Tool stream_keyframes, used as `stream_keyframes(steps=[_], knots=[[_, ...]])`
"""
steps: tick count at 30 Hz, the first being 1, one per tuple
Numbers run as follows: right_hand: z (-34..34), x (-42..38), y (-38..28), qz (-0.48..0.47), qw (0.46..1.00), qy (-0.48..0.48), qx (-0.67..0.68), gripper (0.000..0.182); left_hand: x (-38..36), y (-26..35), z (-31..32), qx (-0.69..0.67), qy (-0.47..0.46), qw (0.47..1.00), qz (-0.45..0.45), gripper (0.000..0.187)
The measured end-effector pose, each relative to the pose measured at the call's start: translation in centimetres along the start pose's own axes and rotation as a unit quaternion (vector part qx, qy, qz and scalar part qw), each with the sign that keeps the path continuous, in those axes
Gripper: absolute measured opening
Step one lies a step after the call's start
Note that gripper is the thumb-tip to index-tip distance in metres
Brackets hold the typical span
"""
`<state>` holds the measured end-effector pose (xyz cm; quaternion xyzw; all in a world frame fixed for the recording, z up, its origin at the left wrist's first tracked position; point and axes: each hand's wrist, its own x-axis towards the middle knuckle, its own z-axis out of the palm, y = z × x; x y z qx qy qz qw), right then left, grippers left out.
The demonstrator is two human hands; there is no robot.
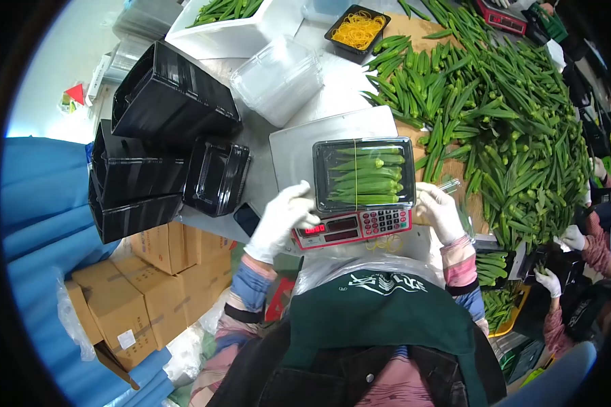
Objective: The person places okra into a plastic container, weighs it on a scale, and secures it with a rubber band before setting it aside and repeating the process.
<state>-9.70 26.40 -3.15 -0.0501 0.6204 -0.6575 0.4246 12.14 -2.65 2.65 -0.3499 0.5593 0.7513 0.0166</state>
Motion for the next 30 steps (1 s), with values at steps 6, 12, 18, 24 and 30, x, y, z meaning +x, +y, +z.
stream_keyframes(steps=[6,12,18,24,30], knots=[[1.9,6.6,-3.6,-0.082,0.994,0.067,-0.035,0.031,8.4,0.2,-1.1,-0.109,0.013,0.993,0.048,0.041],[2.2,9.7,-2.8,-0.019,0.988,0.002,0.153,0.03,10.7,0.2,-0.7,-0.266,-0.042,0.962,0.04,0.021],[1.1,9.5,-2.4,0.002,0.967,-0.091,0.239,0.026,10.1,-0.1,-1.1,-0.341,-0.082,0.937,-0.007,0.023],[2.0,7.2,-5.6,0.032,0.975,-0.031,0.217,0.028,6.7,4.6,3.9,-0.131,-0.119,0.984,0.022,0.034],[-1.0,5.8,-7.1,-0.107,0.989,0.043,0.097,0.027,10.4,8.8,5.4,-0.189,-0.132,0.963,-0.142,0.037]])
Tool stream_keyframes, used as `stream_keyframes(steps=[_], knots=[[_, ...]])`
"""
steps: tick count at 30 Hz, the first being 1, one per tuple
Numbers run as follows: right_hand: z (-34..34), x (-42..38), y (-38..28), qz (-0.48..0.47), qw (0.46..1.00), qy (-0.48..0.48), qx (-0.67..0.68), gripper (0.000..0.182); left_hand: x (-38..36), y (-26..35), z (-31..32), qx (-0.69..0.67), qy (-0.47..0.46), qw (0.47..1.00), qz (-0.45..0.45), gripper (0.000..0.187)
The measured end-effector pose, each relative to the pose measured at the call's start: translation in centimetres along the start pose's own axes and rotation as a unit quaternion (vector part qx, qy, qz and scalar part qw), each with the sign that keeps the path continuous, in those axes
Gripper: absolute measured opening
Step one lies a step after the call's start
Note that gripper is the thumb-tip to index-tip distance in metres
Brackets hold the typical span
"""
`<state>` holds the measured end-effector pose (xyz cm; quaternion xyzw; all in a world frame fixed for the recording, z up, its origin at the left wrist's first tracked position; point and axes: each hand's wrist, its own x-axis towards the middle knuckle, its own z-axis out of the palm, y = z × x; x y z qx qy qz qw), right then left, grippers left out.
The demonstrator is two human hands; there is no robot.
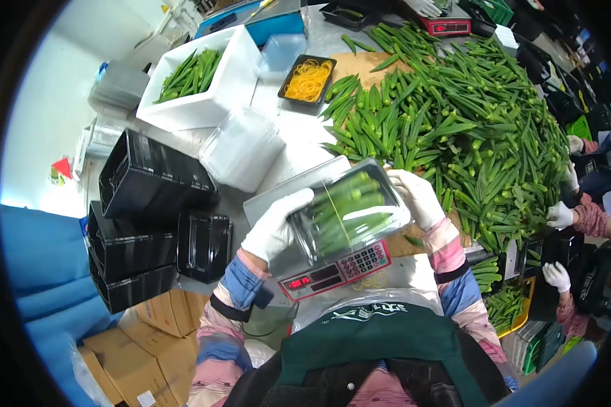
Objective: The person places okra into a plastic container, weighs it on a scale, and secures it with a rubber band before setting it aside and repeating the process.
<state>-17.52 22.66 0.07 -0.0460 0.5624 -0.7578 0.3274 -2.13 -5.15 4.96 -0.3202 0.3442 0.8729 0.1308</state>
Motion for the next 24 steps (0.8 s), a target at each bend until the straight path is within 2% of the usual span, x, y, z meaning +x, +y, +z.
stream_keyframes(steps=[1,2,4,6,8,9,10,11,12,14,16,17,18,19,20,21,22,24], knots=[[-1.9,0.3,1.2,0.035,0.998,0.048,0.029,0.026,2.4,0.5,0.7,-0.058,0.019,0.997,0.057,0.027],[-3.9,0.6,2.3,0.067,0.991,0.097,0.062,0.027,3.9,2.1,1.1,-0.109,-0.034,0.993,-0.006,0.022],[-5.2,-0.5,3.4,0.047,0.989,0.128,0.055,0.029,8.9,5.0,1.4,-0.259,-0.168,0.951,-0.013,0.023],[-5.7,-1.2,6.0,0.032,0.988,0.137,0.061,0.027,12.3,6.3,5.7,-0.165,-0.084,0.97,0.16,0.028],[-4.9,-2.5,7.4,0.073,0.987,0.124,0.065,0.026,18.3,9.4,6.2,-0.14,-0.125,0.972,0.144,0.033],[-4.5,-4.0,8.5,-0.007,0.996,0.088,0.011,0.025,21.6,10.5,6.8,-0.136,-0.138,0.972,0.13,0.035],[-3.5,-5.2,7.5,0.059,0.992,0.084,-0.077,0.025,23.7,11.1,7.4,-0.131,-0.154,0.972,0.12,0.037],[-3.8,-5.6,10.0,0.045,0.995,0.066,-0.058,0.025,25.7,11.2,7.8,-0.129,-0.162,0.972,0.11,0.04],[-3.4,-6.7,9.5,0.092,0.986,0.072,-0.121,0.027,27.1,11.3,8.1,-0.126,-0.161,0.973,0.103,0.043],[-3.8,-8.9,10.7,0.118,0.981,0.089,-0.123,0.029,30.4,11.7,7.7,-0.059,-0.091,0.991,0.076,0.058],[-5.2,-11.4,11.3,0.107,0.975,0.137,-0.136,0.028,31.4,11.8,8.0,0.014,-0.03,0.999,0.032,0.076],[-5.9,-13.2,11.7,0.1,0.971,0.159,-0.145,0.028,30.9,11.3,8.1,0.025,-0.032,0.998,0.053,0.076],[-7.2,-15.4,11.4,0.059,0.934,0.23,-0.267,0.028,29.4,10.9,9.0,0.037,-0.031,0.996,0.074,0.077],[-8.5,-17.5,10.4,0.018,0.875,0.294,-0.385,0.028,27.6,10.4,9.7,0.038,-0.044,0.996,0.069,0.075],[-8.6,-19.1,7.4,0.156,0.871,0.396,-0.244,0.023,25.9,10.0,9.9,0.065,-0.048,0.994,0.079,0.075],[-10.5,-20.9,8.9,0.048,0.84,0.503,-0.197,0.025,23.8,9.5,10.2,0.082,-0.046,0.993,0.072,0.071],[-13.3,-23.0,9.5,-0.119,0.747,0.553,-0.349,0.032,21.9,8.9,10.4,0.097,-0.043,0.992,0.068,0.068],[-17.7,-26.7,11.3,-0.086,0.575,0.669,-0.462,0.04,18.5,7.6,9.5,0.146,-0.063,0.985,0.072,0.061]])
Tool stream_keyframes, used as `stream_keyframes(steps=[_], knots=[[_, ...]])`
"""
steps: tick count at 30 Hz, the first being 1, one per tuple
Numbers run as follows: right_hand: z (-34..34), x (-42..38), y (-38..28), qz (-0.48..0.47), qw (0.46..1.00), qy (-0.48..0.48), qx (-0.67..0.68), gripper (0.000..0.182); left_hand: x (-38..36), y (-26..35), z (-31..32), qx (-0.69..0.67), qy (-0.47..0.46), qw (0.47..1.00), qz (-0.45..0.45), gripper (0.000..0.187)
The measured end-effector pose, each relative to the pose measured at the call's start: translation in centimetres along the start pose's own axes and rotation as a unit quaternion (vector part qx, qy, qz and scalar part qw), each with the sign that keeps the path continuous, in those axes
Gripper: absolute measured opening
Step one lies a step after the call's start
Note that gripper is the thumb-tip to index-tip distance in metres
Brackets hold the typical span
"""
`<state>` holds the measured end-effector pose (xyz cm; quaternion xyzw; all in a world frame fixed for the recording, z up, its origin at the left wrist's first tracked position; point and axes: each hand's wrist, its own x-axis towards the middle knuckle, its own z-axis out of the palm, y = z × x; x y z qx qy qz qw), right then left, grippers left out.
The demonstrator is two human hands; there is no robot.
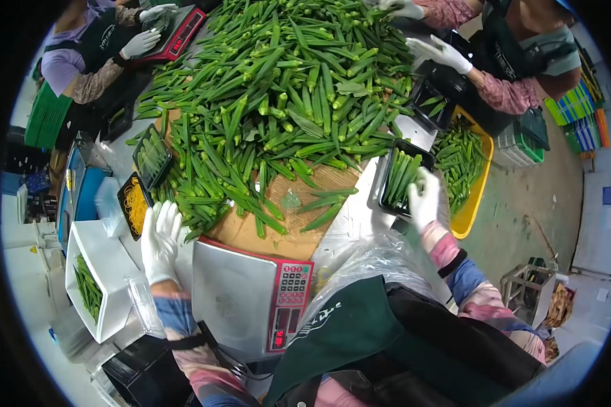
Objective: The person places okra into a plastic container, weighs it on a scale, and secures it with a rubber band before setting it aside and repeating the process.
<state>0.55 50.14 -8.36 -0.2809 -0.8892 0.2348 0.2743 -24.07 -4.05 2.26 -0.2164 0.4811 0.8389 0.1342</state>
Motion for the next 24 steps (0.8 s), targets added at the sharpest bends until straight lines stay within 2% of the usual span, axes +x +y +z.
stream_keyframes(steps=[2,3,4,5,8,9,10,12,13,16,17,20,21,22,24], knots=[[1.0,-0.6,7.9,0.023,0.99,0.015,-0.135,0.05,-3.7,-0.9,0.1,0.028,-0.012,1.0,0.0,0.056],[1.2,-0.9,10.7,0.162,0.984,-0.075,0.01,0.049,-5.4,-1.4,0.4,0.031,-0.013,0.999,-0.001,0.055],[1.0,-0.8,11.1,0.293,0.929,-0.162,0.156,0.048,-7.1,-1.9,0.6,0.035,-0.013,0.999,-0.002,0.053],[0.7,-0.6,11.5,0.348,0.901,-0.23,0.122,0.038,-8.5,-2.5,0.6,0.042,-0.045,0.998,0.017,0.052],[2.6,-1.9,14.5,0.279,0.939,-0.193,0.059,0.033,-11.7,-4.0,-0.3,0.03,-0.008,0.999,0.01,0.05],[1.7,-1.5,14.5,0.304,0.919,-0.226,0.104,0.048,-12.6,-4.4,-0.3,0.027,-0.004,1.0,0.01,0.048],[2.1,-1.9,15.2,0.308,0.918,-0.203,0.149,0.041,-13.6,-4.8,-0.2,0.028,0.006,1.0,0.012,0.048],[-0.8,-0.9,10.6,0.295,0.915,-0.18,0.207,0.035,-15.3,-5.8,0.0,0.028,0.026,0.999,0.018,0.048],[-1.3,-0.9,10.5,0.292,0.918,-0.177,0.203,0.031,-16.1,-6.3,0.3,0.041,0.029,0.998,0.026,0.048],[-1.5,-1.1,11.0,0.224,0.936,-0.182,0.202,0.035,-18.5,-8.1,1.8,0.06,0.024,0.997,0.043,0.048],[-0.8,-1.5,10.6,0.193,0.954,-0.145,0.177,0.037,-19.6,-8.8,3.0,0.077,0.023,0.996,0.044,0.044],[-3.7,-0.4,-1.1,0.211,0.922,-0.236,0.222,0.037,-21.1,-11.5,5.3,0.098,-0.011,0.994,0.034,0.043],[-1.9,-1.0,-1.1,0.09,0.955,-0.225,0.169,0.035,-21.5,-12.4,5.9,0.104,-0.022,0.994,0.029,0.044],[-0.9,-2.1,-3.6,0.081,0.936,-0.23,0.253,0.035,-21.8,-13.1,6.6,0.111,-0.031,0.993,0.026,0.045],[-0.1,-3.5,-9.9,0.058,0.897,-0.303,0.317,0.036,-22.6,-14.0,7.6,0.153,-0.035,0.986,0.049,0.051]])
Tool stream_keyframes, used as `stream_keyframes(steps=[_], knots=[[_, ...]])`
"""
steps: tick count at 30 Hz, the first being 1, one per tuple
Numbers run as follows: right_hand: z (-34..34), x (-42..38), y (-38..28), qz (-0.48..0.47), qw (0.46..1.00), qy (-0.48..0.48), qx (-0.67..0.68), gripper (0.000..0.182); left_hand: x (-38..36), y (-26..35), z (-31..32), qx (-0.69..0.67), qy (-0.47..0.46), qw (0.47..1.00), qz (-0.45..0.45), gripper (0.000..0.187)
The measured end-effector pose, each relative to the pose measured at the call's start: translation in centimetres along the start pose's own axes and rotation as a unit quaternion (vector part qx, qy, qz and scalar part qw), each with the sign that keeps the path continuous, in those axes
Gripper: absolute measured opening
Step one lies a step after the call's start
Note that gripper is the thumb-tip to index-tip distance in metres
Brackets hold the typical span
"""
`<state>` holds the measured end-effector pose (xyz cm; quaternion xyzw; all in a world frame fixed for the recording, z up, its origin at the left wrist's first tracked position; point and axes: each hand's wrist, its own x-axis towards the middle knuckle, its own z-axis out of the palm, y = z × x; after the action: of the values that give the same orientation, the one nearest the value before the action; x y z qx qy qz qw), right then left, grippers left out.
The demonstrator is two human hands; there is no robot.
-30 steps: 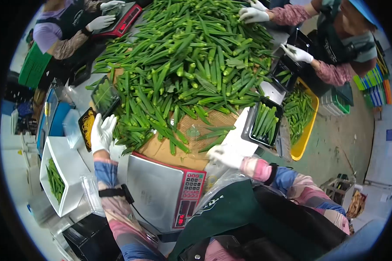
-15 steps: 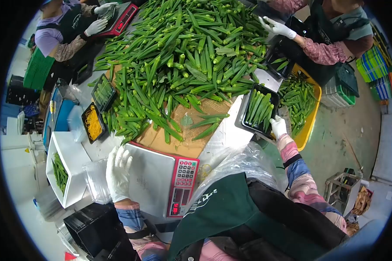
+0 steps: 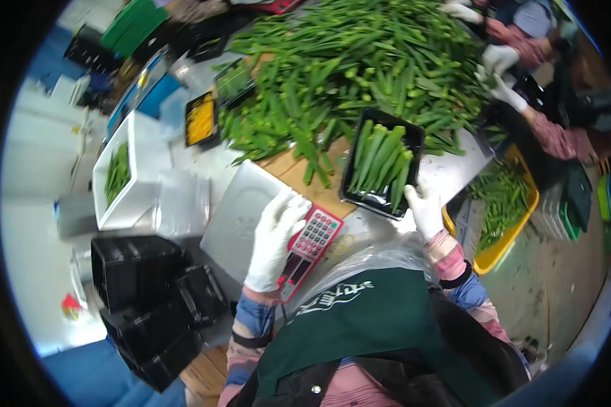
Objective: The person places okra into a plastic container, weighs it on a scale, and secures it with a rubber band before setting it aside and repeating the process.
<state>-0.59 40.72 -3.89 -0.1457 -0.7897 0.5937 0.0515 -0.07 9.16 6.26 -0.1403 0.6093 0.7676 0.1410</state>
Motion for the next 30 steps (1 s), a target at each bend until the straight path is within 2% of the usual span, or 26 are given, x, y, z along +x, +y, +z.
stream_keyframes(steps=[1,3,4,5,6,9,10,12,13,14,15,16,17,18,20,21,22,24,25,27,30], knots=[[2.3,0.1,-0.5,-0.013,0.994,-0.064,-0.082,0.035,-0.2,-0.4,-0.1,0.009,0.008,1.0,0.02,0.054],[7.9,-1.1,-2.1,-0.002,0.986,-0.142,0.083,0.033,-0.8,-0.3,-0.2,0.005,0.031,0.996,0.088,0.059],[10.6,-1.8,-2.6,-0.017,0.986,-0.158,0.045,0.034,-1.0,0.2,-0.5,-0.005,0.044,0.99,0.137,0.061],[12.4,-2.7,-3.2,-0.029,0.981,-0.194,0.006,0.036,-0.8,0.1,-2.4,0.014,0.03,0.989,0.142,0.061],[13.9,-3.6,-4.4,-0.042,0.972,-0.228,-0.034,0.037,-1.7,-0.1,-3.6,0.065,0.108,0.98,0.156,0.057],[17.1,-6.1,-6.0,-0.084,0.936,-0.342,-0.025,0.043,-3.3,-0.8,-10.5,0.094,0.167,0.972,0.133,0.045],[17.6,-6.6,-6.2,-0.057,0.91,-0.41,0.007,0.044,-3.8,-1.1,-12.7,0.104,0.173,0.971,0.129,0.042],[18.7,-7.6,-4.8,-0.063,0.892,-0.447,0.03,0.041,-4.0,-2.7,-16.9,0.128,0.174,0.97,0.114,0.042],[18.4,-7.2,-5.8,-0.02,0.878,-0.479,0.003,0.039,-4.1,-3.2,-18.3,0.168,0.169,0.966,0.1,0.044],[18.0,-6.6,-6.9,0.022,0.861,-0.508,-0.026,0.037,-4.2,-4.1,-19.2,0.178,0.202,0.957,0.106,0.045],[18.0,-6.3,-6.7,-0.056,0.883,-0.463,-0.056,0.031,-4.2,-4.7,-19.3,0.188,0.232,0.948,0.112,0.046],[18.0,-5.7,-6.4,-0.086,0.897,-0.432,-0.043,0.026,-4.2,-4.4,-18.7,0.197,0.261,0.938,0.117,0.046],[18.2,-5.0,-5.7,-0.099,0.908,-0.406,-0.036,0.025,-4.4,-3.9,-18.2,0.394,0.308,0.838,0.218,0.046],[18.5,-4.4,-5.1,-0.112,0.918,-0.379,-0.03,0.023,-4.6,-2.9,-16.7,0.483,0.351,0.761,0.255,0.046],[18.7,-3.1,-6.5,-0.216,0.92,-0.316,-0.082,0.022,-4.5,-1.8,-14.5,0.477,0.339,0.772,0.247,0.045],[18.8,-2.8,-7.9,-0.19,0.923,-0.323,-0.088,0.026,-4.3,-1.6,-13.3,0.441,0.313,0.81,0.228,0.044],[19.5,-2.3,-8.0,-0.296,0.909,-0.283,-0.083,0.031,-4.0,-1.8,-12.6,0.499,0.284,0.784,0.234,0.053],[20.6,-1.3,-9.0,-0.394,0.874,-0.227,-0.172,0.037,-3.2,-3.2,-12.1,0.597,0.248,0.731,0.22,0.067],[21.1,-0.9,-8.6,-0.395,0.871,-0.238,-0.171,0.038,-2.9,-3.5,-11.8,0.615,0.249,0.729,0.168,0.077],[22.1,-0.3,-7.6,-0.395,0.866,-0.257,-0.169,0.039,-2.4,-3.4,-11.8,0.623,0.251,0.729,0.131,0.076],[21.3,-1.2,-6.8,-0.289,0.895,-0.315,-0.128,0.039,-1.9,-3.3,-12.6,0.611,0.254,0.74,0.117,0.069]])
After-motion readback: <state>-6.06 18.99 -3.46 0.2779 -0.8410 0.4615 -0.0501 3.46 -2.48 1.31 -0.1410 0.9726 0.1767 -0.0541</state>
